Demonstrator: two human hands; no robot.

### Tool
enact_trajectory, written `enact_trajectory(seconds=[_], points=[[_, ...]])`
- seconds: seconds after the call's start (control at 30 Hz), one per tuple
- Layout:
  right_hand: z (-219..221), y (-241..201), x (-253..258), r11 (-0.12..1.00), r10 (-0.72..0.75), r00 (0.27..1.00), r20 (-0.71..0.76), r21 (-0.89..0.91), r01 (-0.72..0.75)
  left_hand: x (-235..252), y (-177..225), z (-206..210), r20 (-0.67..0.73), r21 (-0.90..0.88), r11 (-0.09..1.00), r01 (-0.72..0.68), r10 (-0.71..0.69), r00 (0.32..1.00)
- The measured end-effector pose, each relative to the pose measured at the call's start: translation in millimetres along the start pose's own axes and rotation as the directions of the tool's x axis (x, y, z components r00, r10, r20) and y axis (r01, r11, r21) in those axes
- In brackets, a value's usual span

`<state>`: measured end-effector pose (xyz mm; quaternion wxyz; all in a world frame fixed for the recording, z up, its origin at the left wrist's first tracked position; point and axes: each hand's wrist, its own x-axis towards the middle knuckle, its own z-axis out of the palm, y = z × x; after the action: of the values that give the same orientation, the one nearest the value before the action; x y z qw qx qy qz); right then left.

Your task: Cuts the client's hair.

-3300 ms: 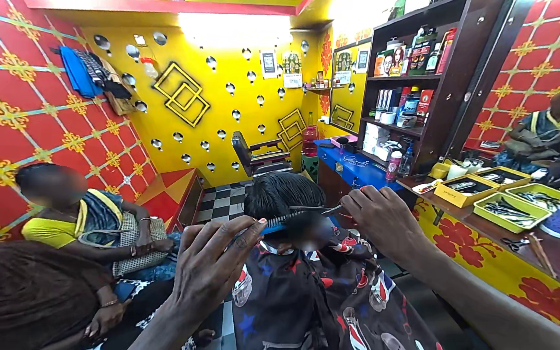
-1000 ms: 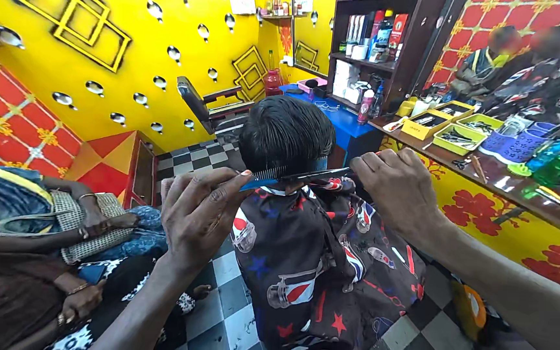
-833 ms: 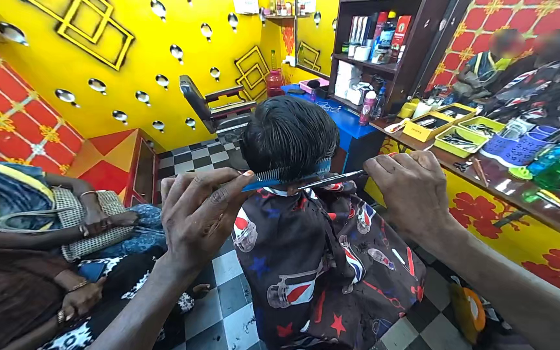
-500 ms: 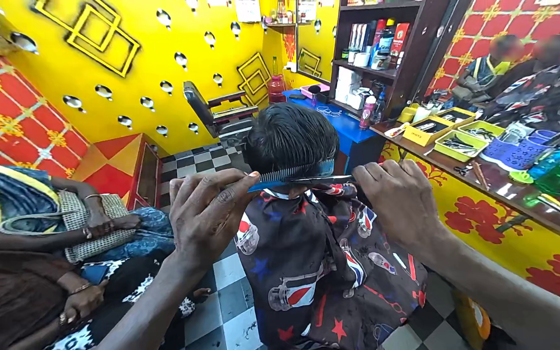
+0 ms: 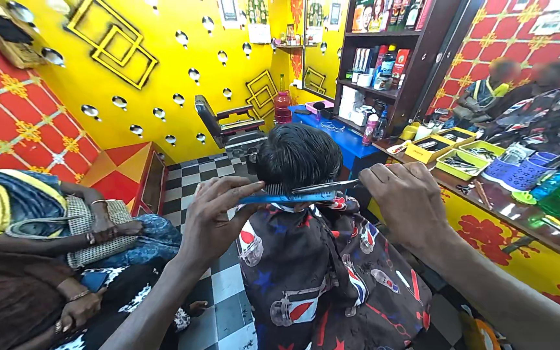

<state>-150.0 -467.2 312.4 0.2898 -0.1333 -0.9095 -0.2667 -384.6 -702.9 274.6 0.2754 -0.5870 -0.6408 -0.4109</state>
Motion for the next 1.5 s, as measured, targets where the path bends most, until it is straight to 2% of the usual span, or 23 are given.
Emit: enact_trajectory(seconds=[0.17,0.33,0.43,0.53,0.6,0.8,0.9,1.17,1.23,1.33,1.37,1.5], points=[[-7.1,7.1,-9.1,0.999,0.005,1.000,0.008,-0.039,-0.004,12.6,3.6,-4.9,-0.119,0.093,0.992,-0.086,0.097,0.988],[-6.7,-0.2,0.9,0.991,0.087,0.990,0.106,-0.108,-0.076,9.2,9.7,-1.6,-0.162,0.188,0.970,-0.154,0.186,0.969],[-10.0,-10.3,7.5,0.995,0.062,0.994,0.090,-0.085,-0.055,8.1,11.6,-1.4,-0.164,0.207,0.963,-0.173,0.209,0.964],[-14.3,-11.3,3.6,1.000,-0.012,0.999,0.036,-0.024,0.013,8.8,14.0,-3.0,-0.157,0.219,0.959,-0.177,0.214,0.964],[-16.9,-6.8,-3.4,1.000,-0.010,0.997,0.078,-0.013,0.011,9.5,15.3,-3.3,-0.159,0.225,0.958,-0.176,0.214,0.964],[-10.6,-5.4,-0.5,0.996,0.070,0.996,0.056,-0.064,-0.067,10.1,16.5,-1.8,-0.155,0.221,0.961,-0.168,0.204,0.967],[-7.0,-11.3,5.4,0.999,0.028,1.000,0.005,-0.042,-0.028,11.3,16.2,-0.9,-0.154,0.221,0.960,-0.171,0.207,0.966],[9.2,-11.0,0.1,0.999,-0.010,1.000,0.027,-0.037,0.011,11.5,12.7,1.6,-0.162,0.208,0.964,-0.168,0.203,0.966],[14.7,-11.3,7.6,0.999,-0.016,1.000,0.022,-0.030,0.017,6.6,9.2,0.5,-0.105,0.185,0.964,-0.190,0.212,0.972],[13.6,-4.4,18.4,0.999,-0.023,0.999,-0.025,-0.026,0.022,3.8,-1.9,-2.2,0.078,0.197,0.953,-0.229,0.218,0.973],[11.4,-1.3,19.1,0.999,-0.020,0.999,-0.045,-0.027,0.019,5.2,-5.5,-2.0,0.088,0.197,0.956,-0.215,0.202,0.976],[2.8,14.8,11.9,1.000,-0.010,0.997,-0.081,-0.029,0.008,18.1,-5.0,-7.0,-0.023,0.156,0.979,-0.130,0.135,0.991]])
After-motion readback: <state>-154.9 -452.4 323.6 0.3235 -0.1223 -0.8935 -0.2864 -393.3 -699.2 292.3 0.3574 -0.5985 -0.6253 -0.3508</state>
